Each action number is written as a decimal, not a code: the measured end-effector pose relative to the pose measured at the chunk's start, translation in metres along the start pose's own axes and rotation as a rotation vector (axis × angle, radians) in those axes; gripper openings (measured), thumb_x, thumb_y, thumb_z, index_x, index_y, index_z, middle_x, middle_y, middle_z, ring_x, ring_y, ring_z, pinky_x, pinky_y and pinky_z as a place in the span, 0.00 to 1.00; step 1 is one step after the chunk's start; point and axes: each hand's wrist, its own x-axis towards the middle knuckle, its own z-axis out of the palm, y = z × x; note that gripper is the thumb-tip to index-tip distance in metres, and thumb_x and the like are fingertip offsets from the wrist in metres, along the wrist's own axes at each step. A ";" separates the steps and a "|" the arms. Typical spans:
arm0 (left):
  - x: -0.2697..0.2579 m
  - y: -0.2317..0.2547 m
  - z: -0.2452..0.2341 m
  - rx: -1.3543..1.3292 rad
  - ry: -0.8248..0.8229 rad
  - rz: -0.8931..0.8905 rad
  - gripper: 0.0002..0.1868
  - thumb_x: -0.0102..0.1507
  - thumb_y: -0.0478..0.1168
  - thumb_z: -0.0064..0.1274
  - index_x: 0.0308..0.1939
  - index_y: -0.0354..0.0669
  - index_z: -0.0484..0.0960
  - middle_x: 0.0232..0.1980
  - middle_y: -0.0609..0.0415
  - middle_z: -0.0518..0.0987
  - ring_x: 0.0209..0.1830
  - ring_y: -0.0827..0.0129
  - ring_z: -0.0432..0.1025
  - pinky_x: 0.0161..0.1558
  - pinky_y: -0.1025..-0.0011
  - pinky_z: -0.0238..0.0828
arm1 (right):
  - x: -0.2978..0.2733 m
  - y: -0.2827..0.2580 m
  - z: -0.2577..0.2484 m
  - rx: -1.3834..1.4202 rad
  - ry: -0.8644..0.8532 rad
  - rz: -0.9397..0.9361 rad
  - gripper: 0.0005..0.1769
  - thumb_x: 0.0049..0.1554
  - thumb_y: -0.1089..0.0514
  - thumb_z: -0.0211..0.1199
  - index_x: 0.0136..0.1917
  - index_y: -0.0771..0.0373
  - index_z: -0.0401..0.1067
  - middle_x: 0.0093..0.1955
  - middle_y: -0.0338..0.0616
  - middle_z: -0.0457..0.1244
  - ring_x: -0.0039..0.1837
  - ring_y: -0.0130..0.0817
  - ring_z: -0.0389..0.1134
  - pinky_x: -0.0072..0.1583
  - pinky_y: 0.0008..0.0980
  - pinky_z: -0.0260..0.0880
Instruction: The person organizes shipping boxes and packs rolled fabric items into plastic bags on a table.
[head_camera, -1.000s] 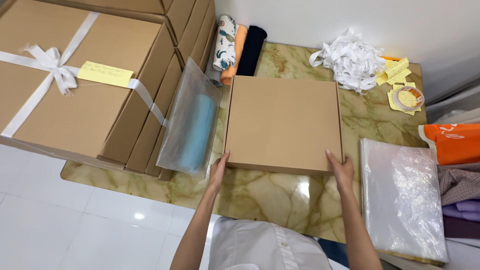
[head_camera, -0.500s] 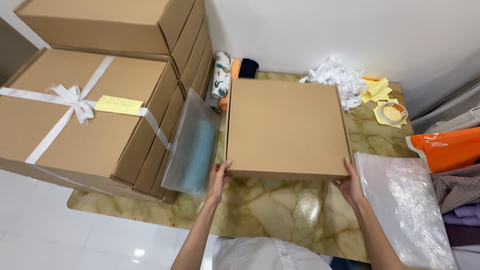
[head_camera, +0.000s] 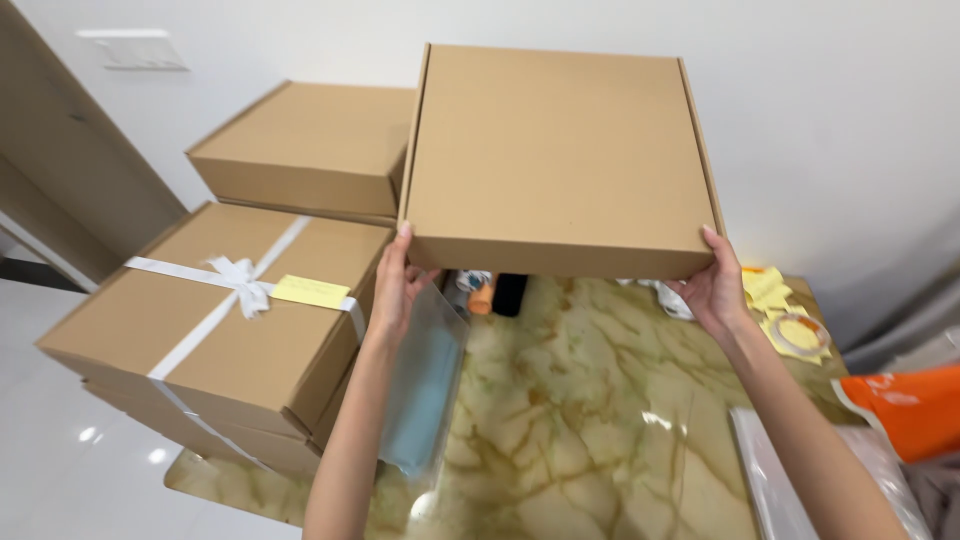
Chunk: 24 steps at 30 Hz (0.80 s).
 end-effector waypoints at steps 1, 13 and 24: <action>0.002 0.013 0.001 0.000 0.005 0.019 0.48 0.63 0.64 0.53 0.70 0.26 0.61 0.72 0.25 0.60 0.69 0.35 0.63 0.65 0.45 0.66 | 0.001 -0.008 0.018 0.004 -0.018 -0.009 0.37 0.59 0.31 0.57 0.71 0.54 0.58 0.70 0.42 0.59 0.71 0.43 0.62 0.70 0.59 0.62; 0.112 -0.001 -0.053 0.294 0.434 0.382 0.51 0.67 0.68 0.51 0.82 0.66 0.33 0.80 0.31 0.33 0.82 0.40 0.28 0.78 0.41 0.32 | 0.049 -0.023 0.201 -0.029 -0.032 0.184 0.55 0.52 0.32 0.66 0.79 0.60 0.44 0.76 0.59 0.45 0.76 0.58 0.54 0.66 0.73 0.62; 0.145 0.002 -0.031 0.271 0.217 0.265 0.53 0.59 0.75 0.54 0.72 0.51 0.44 0.80 0.32 0.22 0.82 0.38 0.27 0.77 0.40 0.26 | 0.050 0.010 0.327 -0.152 -0.339 0.057 0.46 0.63 0.35 0.58 0.81 0.51 0.36 0.75 0.72 0.44 0.72 0.74 0.57 0.67 0.58 0.66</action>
